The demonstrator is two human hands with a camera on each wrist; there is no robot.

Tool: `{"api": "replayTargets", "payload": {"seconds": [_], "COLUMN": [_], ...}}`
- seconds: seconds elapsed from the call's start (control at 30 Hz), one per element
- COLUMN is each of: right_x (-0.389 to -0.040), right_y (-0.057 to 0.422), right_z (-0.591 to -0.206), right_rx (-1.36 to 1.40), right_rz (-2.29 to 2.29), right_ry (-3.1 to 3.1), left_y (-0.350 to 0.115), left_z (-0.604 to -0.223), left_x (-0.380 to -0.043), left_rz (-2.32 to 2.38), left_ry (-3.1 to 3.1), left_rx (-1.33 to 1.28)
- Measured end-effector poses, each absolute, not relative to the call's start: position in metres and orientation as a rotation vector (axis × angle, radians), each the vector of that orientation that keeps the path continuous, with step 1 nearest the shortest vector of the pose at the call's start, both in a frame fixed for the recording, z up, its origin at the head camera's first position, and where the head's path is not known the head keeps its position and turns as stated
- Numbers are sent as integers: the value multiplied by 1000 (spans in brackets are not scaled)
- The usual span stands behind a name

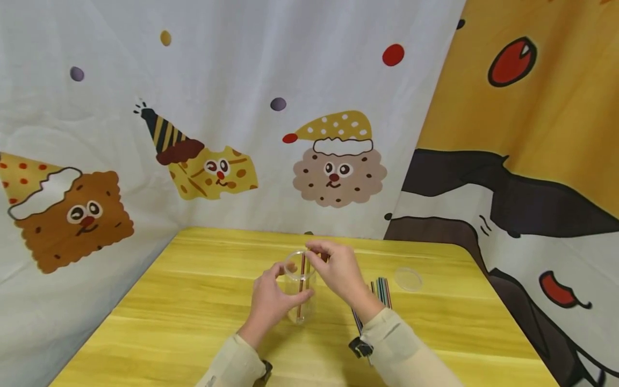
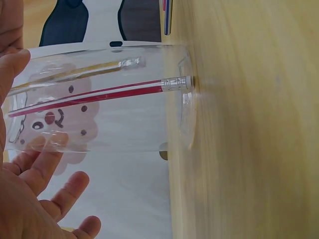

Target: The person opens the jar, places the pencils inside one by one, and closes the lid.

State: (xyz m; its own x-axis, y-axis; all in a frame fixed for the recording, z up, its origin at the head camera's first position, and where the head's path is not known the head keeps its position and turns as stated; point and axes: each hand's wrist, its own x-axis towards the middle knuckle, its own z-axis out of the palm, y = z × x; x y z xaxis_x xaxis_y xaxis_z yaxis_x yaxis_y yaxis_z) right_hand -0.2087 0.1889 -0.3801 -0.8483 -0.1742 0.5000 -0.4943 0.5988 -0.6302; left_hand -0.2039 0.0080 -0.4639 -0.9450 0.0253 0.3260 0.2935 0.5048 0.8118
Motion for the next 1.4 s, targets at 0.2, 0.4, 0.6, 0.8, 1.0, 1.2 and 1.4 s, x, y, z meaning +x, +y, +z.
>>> {"api": "replayTargets", "payload": {"seconds": [0.2, 0.4, 0.6, 0.8, 1.0, 1.2, 1.4], "right_x": [-211, -206, -201, -193, -192, -198, -196], "right_y": [185, 177, 165, 168, 183, 193, 203], "right_z": [-383, -380, -370, -364, -367, -376, -376], "right_rx": [589, 538, 442, 442, 433, 509, 461], "right_rz": [990, 754, 611, 541, 643, 759, 873], "right_ry": [-2430, -2477, -2605, -2651, -2698, -2744, -2728], "left_y": [8, 9, 8, 9, 8, 8, 8], "left_z": [-461, -462, -463, -465, -464, -465, -465], "left_x": [-205, -206, -205, -203, -205, -205, -205], "left_rz": [-1412, -1404, -1419, -1433, -1437, -1417, -1393], "left_ry": [-2482, -2500, -2504, -2534, -2508, -2503, -2510], "left_rx": [-289, -291, -283, -243, -262, -254, -245]}}
